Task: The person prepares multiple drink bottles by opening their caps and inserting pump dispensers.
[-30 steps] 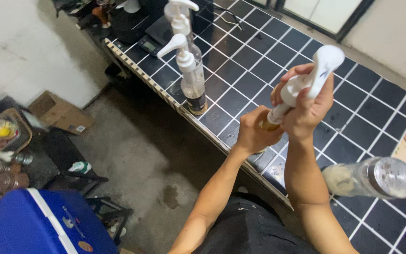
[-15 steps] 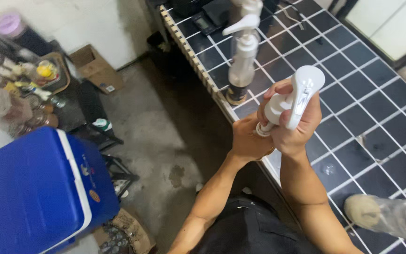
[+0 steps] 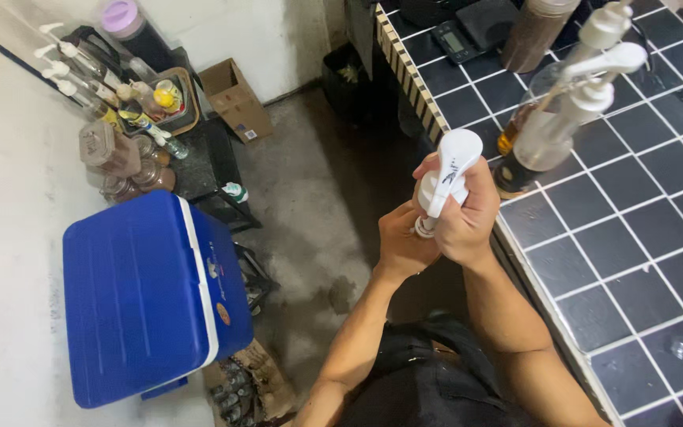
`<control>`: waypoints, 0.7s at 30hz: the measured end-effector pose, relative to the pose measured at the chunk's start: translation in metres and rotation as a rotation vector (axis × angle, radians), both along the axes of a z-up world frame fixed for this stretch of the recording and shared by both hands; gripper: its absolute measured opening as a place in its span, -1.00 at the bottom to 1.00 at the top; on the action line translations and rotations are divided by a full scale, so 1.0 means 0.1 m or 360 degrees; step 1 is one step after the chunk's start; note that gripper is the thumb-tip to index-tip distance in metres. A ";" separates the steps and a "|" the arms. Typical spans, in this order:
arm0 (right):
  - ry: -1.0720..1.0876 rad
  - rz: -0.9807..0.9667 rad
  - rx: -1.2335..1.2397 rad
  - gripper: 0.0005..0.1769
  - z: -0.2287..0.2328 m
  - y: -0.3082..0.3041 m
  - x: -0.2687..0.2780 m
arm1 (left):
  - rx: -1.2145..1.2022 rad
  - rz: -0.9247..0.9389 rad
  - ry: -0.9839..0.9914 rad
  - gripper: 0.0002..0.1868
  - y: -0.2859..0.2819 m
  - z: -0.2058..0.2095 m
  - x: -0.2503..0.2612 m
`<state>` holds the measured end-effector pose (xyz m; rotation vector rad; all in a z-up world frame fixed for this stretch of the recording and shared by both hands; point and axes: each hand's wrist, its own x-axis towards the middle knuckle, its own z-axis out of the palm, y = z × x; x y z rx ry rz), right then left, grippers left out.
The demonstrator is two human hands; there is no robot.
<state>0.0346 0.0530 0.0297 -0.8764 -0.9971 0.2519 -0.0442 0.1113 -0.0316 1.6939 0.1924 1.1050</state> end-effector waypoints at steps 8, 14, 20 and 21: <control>-0.0025 -0.0070 0.0056 -0.61 0.07 0.86 0.26 | 0.0040 0.0134 0.0041 -0.93 0.84 -0.16 0.26; 0.0010 -0.0103 0.0164 -0.60 0.30 1.45 0.91 | 0.0061 0.0037 -0.0021 -0.83 1.49 0.00 0.90; -0.0239 -0.0217 0.0116 -0.51 0.69 1.94 1.51 | 0.0249 -0.0208 -0.0177 -0.85 2.14 0.42 1.67; -0.0270 -0.0250 0.0097 -0.49 0.71 1.97 1.60 | 0.0428 -0.0146 -0.0194 -0.85 2.20 0.44 1.79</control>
